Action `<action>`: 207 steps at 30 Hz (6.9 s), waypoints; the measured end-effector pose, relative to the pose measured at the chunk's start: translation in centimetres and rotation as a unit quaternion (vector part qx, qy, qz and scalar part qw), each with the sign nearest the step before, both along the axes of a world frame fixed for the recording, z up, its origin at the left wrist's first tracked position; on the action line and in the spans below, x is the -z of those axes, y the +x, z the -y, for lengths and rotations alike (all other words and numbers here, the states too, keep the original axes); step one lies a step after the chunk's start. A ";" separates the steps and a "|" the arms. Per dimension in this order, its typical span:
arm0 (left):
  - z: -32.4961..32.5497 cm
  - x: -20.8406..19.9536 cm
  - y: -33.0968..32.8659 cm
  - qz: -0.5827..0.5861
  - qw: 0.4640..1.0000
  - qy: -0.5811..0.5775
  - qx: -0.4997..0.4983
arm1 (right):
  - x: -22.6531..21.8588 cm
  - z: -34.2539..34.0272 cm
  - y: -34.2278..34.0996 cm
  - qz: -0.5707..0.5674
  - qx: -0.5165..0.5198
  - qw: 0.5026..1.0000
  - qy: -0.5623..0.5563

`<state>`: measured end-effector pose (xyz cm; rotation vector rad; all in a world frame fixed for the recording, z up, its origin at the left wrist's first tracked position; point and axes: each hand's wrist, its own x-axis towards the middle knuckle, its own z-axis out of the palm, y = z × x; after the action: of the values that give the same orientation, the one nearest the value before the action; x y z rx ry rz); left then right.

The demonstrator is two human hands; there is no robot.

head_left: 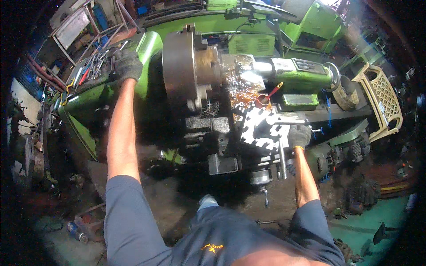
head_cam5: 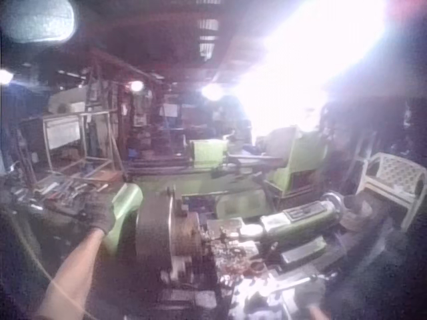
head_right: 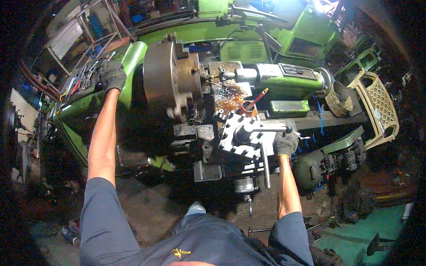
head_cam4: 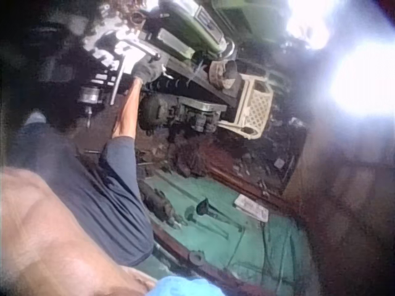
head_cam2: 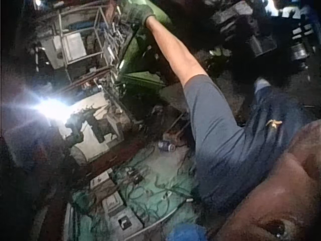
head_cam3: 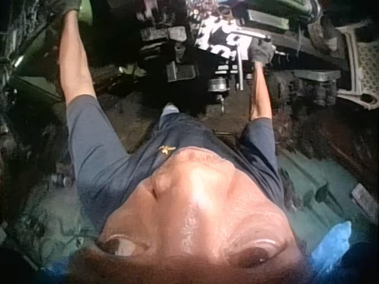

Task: The person operates a green metal lathe in a workshop, using a cutting tool to machine a cylindrical metal workpiece. They repeatedly adjust the tool position, apply cutting fluid from a brush, and clear metal shavings from the work area.

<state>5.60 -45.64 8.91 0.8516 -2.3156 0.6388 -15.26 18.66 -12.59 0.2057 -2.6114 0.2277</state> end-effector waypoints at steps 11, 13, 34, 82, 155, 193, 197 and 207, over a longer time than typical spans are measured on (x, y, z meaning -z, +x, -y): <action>-0.6 -0.5 -0.6 0.007 0.999 -0.021 -0.031 | 1.6 -1.2 -1.3 -0.045 -0.018 0.999 -0.012; -0.3 -0.4 -1.0 0.025 0.998 -0.038 -0.037 | 1.4 -1.4 -1.4 -0.040 -0.031 0.998 -0.021; 0.6 0.2 -0.6 0.054 0.997 -0.004 -0.059 | 0.0 -0.4 -0.6 -0.014 -0.028 0.999 0.009; -0.2 -0.2 -0.5 0.052 0.998 -0.012 -0.035 | -0.8 0.2 0.5 0.006 0.013 0.999 -0.034; 0.1 -0.2 -0.3 0.013 0.999 -0.011 0.046 | -4.0 0.3 2.0 0.023 -0.030 0.993 -0.114; 1.5 0.3 -0.5 0.004 0.998 -0.022 0.054 | -3.4 0.3 1.8 0.034 -0.009 0.994 -0.108; 0.8 0.0 -0.4 -0.002 0.998 -0.014 0.065 | -3.7 0.4 2.0 0.026 -0.012 0.993 -0.112; 0.4 -0.1 -0.5 0.031 0.999 -0.002 0.031 | -5.4 1.0 3.0 0.022 -0.018 0.989 -0.144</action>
<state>5.10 -46.01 9.02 0.7654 -2.3849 0.6524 -12.27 17.70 -7.16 0.1480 -2.5811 0.6229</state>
